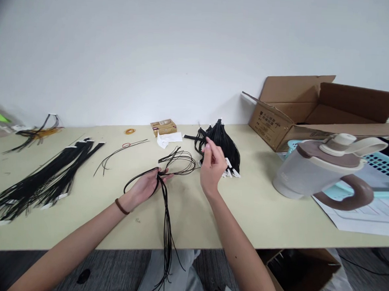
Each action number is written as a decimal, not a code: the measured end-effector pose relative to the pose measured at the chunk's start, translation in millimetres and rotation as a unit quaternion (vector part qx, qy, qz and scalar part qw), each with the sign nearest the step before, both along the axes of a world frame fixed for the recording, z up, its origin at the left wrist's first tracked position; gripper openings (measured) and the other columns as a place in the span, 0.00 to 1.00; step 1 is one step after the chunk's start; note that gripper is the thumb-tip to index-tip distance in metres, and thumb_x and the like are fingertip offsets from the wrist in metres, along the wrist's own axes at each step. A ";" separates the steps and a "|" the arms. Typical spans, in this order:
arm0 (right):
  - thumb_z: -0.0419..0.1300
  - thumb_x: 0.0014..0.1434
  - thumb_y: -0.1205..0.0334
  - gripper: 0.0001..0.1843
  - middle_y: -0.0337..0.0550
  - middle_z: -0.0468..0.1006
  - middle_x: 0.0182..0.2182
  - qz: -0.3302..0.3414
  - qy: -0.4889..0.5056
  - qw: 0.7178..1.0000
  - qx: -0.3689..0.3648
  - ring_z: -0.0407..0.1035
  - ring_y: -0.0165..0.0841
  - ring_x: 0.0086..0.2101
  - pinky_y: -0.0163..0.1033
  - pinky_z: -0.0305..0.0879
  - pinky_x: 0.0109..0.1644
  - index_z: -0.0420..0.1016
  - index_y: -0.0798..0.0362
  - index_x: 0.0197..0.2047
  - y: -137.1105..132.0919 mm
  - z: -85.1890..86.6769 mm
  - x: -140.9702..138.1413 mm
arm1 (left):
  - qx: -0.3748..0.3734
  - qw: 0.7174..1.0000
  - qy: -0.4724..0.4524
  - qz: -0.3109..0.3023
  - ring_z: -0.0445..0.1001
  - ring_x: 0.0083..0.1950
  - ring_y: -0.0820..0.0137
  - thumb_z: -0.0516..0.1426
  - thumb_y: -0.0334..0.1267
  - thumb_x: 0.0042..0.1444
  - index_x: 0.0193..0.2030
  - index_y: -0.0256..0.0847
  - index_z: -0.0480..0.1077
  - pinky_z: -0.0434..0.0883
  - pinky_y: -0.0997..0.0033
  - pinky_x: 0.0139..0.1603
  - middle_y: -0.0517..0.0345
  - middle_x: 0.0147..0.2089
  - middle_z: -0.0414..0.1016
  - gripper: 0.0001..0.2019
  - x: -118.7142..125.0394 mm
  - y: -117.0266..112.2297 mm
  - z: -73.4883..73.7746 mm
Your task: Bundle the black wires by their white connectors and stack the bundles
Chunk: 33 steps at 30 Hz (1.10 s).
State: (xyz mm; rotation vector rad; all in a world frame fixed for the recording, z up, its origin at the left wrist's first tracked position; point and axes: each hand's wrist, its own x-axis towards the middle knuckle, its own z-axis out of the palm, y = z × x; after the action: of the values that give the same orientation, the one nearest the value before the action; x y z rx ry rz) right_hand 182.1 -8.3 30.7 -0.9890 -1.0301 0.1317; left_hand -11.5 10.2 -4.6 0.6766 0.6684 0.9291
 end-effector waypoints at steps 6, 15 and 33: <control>0.56 0.57 0.66 0.05 0.38 0.74 0.25 0.013 -0.394 0.914 0.091 0.62 0.27 0.26 0.36 0.58 0.33 0.73 0.50 0.33 -3.8 -9.9 -16.7 | 0.029 0.999 0.007 -0.012 0.72 0.45 0.62 0.55 0.34 0.53 0.28 0.43 0.72 0.63 0.63 0.45 0.54 0.40 0.75 0.06 -0.5 0.9 -1.7; 0.53 0.59 0.63 0.08 0.38 0.69 0.23 0.019 -0.498 0.865 0.052 0.57 0.28 0.28 0.33 0.56 0.34 0.71 0.51 0.30 -0.3 -18.8 -20.2 | 0.055 0.998 -0.012 -0.003 0.70 0.37 0.67 0.54 0.32 0.53 0.28 0.45 0.72 0.64 0.64 0.42 0.59 0.34 0.75 0.07 0.7 -1.0 -3.1; 0.53 0.58 0.65 0.07 0.38 0.71 0.23 0.017 -0.449 0.892 0.035 0.59 0.28 0.26 0.35 0.57 0.36 0.69 0.53 0.29 -0.7 -17.7 -23.5 | 0.112 0.993 0.017 0.012 0.74 0.38 0.66 0.57 0.35 0.51 0.33 0.38 0.71 0.66 0.68 0.35 0.53 0.42 0.75 0.04 2.5 -4.0 -2.5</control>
State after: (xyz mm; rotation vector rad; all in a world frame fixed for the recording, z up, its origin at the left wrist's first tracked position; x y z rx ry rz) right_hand 158.6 -9.1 13.0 -0.9713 -1.8828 -0.3741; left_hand -9.0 6.2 -7.1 0.8875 0.6073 1.0256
